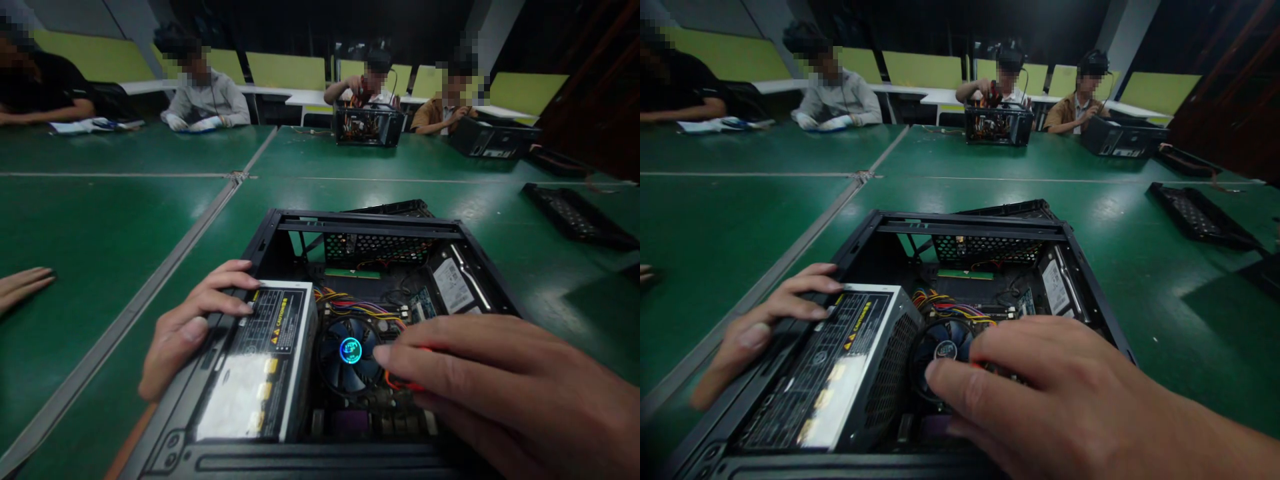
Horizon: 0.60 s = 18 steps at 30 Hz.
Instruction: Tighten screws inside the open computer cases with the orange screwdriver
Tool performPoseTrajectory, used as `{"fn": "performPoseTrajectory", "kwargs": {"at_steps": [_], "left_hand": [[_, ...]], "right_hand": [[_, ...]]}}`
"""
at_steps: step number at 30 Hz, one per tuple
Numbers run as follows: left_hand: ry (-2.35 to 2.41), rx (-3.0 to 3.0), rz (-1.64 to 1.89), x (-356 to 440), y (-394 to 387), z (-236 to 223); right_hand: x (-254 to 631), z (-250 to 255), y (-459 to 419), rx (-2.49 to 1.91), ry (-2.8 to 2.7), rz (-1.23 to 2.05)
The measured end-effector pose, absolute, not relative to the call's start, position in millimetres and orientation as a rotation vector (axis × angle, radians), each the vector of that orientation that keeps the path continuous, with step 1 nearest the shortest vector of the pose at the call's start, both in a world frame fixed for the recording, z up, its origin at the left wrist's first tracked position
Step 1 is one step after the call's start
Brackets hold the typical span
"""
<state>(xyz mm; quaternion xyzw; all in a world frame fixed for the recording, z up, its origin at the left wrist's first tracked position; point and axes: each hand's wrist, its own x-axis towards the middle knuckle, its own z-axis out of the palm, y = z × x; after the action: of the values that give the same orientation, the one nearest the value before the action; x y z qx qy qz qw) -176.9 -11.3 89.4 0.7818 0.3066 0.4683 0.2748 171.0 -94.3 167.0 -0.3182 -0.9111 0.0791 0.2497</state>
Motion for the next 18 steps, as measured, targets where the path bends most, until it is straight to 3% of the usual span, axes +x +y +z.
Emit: {"fn": "performPoseTrajectory", "kwargs": {"at_steps": [8, 18], "left_hand": [[0.814, 2.082, 1.278, -173, -14, 91], [0.815, 2.048, 1.324, -167, -20, 95]], "right_hand": [[169, 176, -99, -0.995, -2.355, 0.365], [125, 182, -76, -0.781, -2.480, 0.472]]}}
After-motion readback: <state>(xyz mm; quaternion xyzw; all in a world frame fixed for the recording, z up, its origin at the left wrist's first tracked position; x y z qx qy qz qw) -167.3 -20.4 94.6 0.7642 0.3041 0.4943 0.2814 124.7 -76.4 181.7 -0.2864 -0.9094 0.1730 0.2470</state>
